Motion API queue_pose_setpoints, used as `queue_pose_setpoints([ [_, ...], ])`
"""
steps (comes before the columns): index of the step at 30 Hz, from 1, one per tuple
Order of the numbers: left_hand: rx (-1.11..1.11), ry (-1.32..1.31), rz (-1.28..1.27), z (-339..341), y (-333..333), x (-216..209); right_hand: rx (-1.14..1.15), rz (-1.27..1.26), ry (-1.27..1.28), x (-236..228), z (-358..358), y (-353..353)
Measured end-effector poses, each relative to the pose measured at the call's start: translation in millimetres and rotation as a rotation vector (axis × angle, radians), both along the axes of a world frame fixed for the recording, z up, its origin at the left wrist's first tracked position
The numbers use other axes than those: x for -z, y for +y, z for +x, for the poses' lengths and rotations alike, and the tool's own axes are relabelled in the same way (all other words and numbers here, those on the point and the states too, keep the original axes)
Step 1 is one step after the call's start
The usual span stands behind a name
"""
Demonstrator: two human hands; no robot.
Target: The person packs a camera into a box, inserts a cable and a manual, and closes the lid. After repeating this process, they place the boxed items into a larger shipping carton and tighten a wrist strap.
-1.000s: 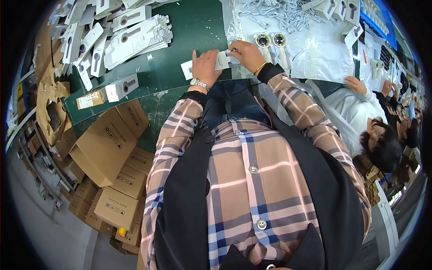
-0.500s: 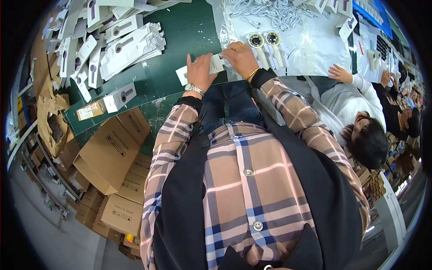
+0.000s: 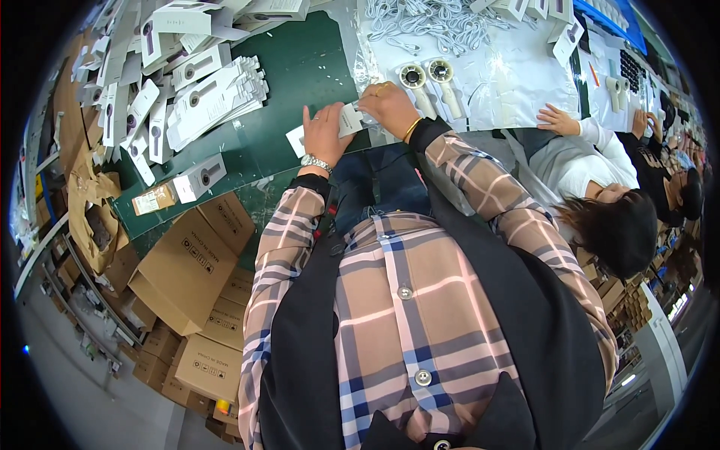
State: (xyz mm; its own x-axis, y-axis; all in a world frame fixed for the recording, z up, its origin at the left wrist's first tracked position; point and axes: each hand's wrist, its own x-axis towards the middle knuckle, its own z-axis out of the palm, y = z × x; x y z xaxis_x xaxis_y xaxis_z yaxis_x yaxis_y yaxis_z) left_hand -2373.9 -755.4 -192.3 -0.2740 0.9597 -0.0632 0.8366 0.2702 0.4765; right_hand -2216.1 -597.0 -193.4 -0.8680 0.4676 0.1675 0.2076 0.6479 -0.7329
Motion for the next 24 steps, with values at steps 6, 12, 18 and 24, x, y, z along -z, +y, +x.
queue_pose_setpoints([
  [6,-0.004,0.014,-0.024,-2,1,-1,-0.006,0.286,-0.015,-1,-10,4],
  [12,0.023,0.035,-0.092,-1,6,-1,0.06,0.315,-0.07,-3,-10,-6],
  [18,0.089,0.044,-0.128,-1,14,-4,0.299,0.186,-0.065,2,-14,-8],
  [24,0.132,0.051,-0.136,-7,13,-2,0.376,0.274,-0.165,-11,1,-41],
])
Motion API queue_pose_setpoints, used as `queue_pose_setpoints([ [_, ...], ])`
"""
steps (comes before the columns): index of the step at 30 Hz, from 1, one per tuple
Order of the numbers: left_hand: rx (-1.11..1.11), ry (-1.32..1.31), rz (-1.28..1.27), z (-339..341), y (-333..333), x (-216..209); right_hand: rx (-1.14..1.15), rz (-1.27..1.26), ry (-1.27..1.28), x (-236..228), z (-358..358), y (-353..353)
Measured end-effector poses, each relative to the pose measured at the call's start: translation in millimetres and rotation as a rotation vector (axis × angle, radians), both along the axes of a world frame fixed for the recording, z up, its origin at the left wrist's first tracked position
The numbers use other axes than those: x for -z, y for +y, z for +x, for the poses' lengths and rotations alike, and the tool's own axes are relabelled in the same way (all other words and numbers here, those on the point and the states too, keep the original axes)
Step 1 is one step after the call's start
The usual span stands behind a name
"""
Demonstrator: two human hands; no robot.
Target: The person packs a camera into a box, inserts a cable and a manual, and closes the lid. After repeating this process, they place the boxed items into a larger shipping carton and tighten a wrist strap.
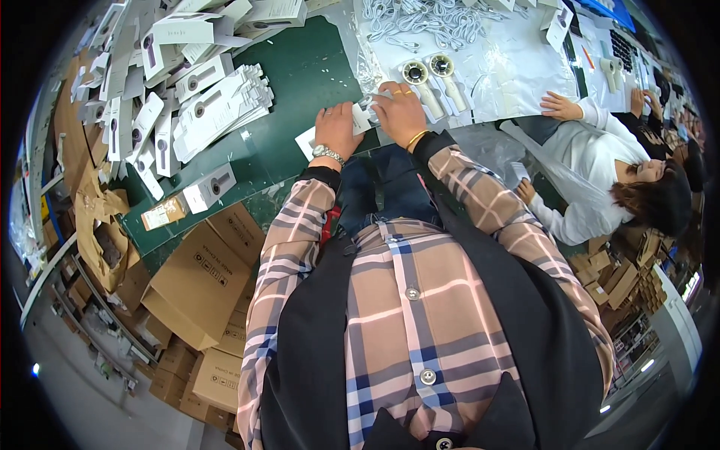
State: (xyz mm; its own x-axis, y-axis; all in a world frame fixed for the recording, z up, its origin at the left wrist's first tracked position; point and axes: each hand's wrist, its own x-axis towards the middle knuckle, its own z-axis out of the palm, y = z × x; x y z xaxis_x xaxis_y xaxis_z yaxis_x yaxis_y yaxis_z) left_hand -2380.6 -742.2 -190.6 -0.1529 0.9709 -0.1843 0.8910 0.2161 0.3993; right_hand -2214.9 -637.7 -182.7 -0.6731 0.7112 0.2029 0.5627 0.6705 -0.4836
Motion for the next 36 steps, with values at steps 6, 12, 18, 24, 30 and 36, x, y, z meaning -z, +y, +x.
queue_pose_setpoints([
  [6,0.001,-0.063,0.082,-11,-12,2,-0.162,0.095,-0.062,-22,-18,-10],
  [12,-0.302,-0.282,0.337,-13,-14,-48,0.121,0.045,0.356,-80,-26,-29],
  [18,-0.424,-0.675,0.657,-20,-39,-51,0.06,-0.435,0.583,-77,-53,-51],
  [24,-0.476,-1.295,0.546,-46,-75,-58,0.2,-0.829,0.863,-64,-73,-72],
  [30,-0.495,-1.634,0.278,-60,-77,-65,0.287,-0.93,0.655,-75,-60,-80],
  [36,-0.32,-0.923,0.205,-52,-71,-50,0.279,-0.863,0.585,-57,-60,-94],
])
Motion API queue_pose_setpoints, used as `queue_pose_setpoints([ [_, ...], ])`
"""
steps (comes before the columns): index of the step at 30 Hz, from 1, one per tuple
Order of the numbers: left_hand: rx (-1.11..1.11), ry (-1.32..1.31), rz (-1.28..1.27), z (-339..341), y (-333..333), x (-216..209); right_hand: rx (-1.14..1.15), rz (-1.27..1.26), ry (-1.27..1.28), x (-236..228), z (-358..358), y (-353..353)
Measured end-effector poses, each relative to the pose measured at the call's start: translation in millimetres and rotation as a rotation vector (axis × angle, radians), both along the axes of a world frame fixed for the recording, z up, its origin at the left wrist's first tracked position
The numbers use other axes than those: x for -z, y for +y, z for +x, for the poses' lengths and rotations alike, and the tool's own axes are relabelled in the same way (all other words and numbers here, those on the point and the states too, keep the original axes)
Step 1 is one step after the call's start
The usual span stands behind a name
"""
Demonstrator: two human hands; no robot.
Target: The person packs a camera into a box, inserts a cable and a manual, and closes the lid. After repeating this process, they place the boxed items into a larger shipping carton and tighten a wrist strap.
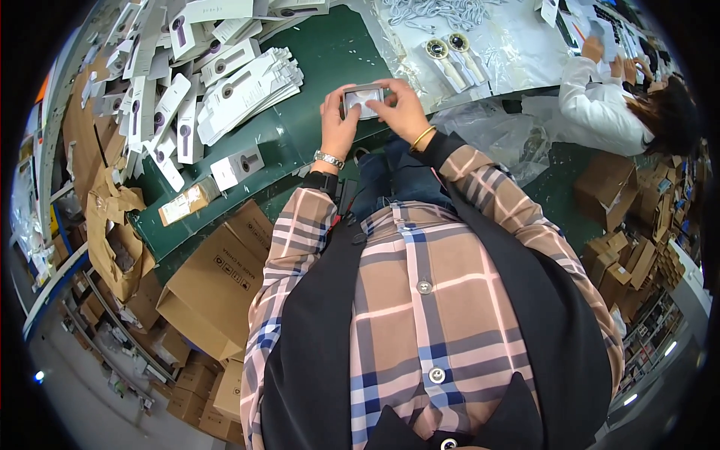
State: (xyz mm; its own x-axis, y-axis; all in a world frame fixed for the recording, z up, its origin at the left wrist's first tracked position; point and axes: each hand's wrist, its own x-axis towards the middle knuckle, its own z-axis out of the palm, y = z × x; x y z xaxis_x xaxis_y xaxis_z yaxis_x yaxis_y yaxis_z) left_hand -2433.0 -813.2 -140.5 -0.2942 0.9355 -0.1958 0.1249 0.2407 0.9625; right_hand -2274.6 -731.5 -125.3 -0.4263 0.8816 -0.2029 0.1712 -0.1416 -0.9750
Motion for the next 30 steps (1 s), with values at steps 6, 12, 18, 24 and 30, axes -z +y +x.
queue_pose_setpoints([
  [6,-0.146,-0.031,0.019,-9,-14,44,-0.055,-0.001,-0.069,-8,-5,-12],
  [12,-0.053,-0.74,0.043,-15,-7,1,-0.02,-0.605,0.429,-13,24,-2],
  [18,0.022,-0.842,0.012,-16,-13,-7,-0.09,-0.085,0.102,11,11,-7],
  [24,0.075,-0.548,0.04,-9,-4,-2,0.05,0.331,-0.109,20,-2,-17],
  [30,0.029,-0.364,0.213,-14,-5,14,-0.131,0.396,0.019,-15,25,-38],
])
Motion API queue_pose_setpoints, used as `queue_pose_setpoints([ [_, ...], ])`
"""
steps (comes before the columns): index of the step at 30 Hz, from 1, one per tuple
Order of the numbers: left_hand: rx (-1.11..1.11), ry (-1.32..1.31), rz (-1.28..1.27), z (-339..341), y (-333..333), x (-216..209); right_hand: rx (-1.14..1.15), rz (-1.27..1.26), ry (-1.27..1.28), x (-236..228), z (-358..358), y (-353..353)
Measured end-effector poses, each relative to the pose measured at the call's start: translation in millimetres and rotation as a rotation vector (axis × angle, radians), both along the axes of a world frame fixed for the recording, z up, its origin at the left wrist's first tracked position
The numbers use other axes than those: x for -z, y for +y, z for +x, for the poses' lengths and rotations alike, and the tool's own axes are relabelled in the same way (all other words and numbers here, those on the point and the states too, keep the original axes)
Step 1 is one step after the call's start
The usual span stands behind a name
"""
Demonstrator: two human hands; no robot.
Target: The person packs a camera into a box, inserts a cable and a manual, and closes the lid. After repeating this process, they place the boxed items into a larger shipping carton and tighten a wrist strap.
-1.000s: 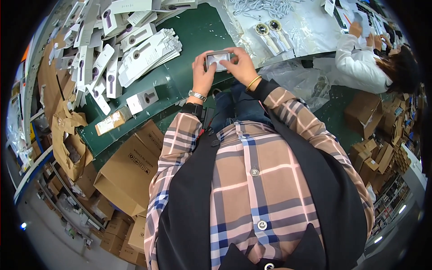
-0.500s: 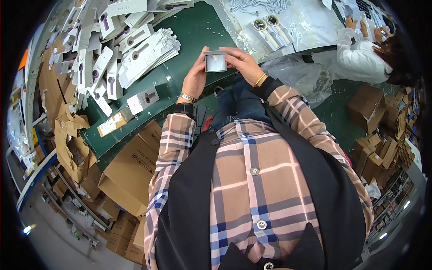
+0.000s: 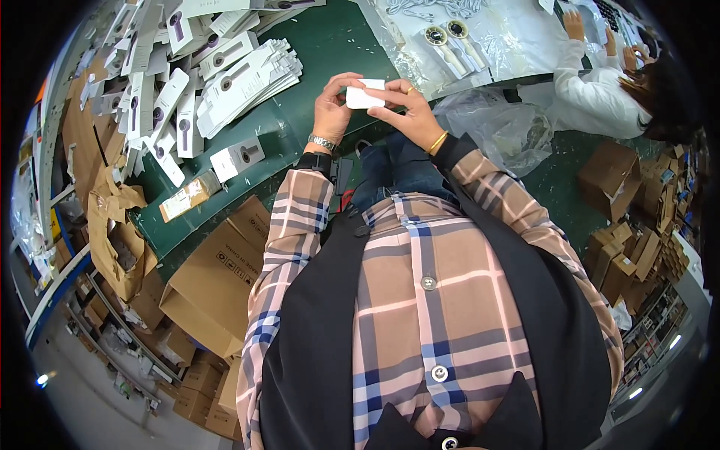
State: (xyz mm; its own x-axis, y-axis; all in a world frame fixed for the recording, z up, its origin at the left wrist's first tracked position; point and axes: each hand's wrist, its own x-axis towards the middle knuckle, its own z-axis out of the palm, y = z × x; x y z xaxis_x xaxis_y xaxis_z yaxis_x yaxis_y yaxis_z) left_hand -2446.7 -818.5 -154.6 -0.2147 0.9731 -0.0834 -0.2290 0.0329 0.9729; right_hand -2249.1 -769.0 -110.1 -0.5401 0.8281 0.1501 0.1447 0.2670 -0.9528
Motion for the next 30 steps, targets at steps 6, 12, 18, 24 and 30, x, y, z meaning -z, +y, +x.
queue_pose_setpoints([
  [6,-0.005,0.026,0.022,5,1,-7,0.041,-0.264,0.085,-2,7,-6],
  [12,0.019,0.109,-0.007,2,0,-9,0.01,-0.167,0.018,-7,9,-9],
  [18,0.025,0.149,-0.005,-1,1,-11,0.118,0.264,-0.117,-10,-1,-15],
  [24,0.175,0.53,0.086,-19,-6,-18,0.227,0.458,-0.152,2,-5,-15],
  [30,0.292,0.707,0.185,-15,-14,-41,0.191,0.542,-0.138,16,5,-9],
])
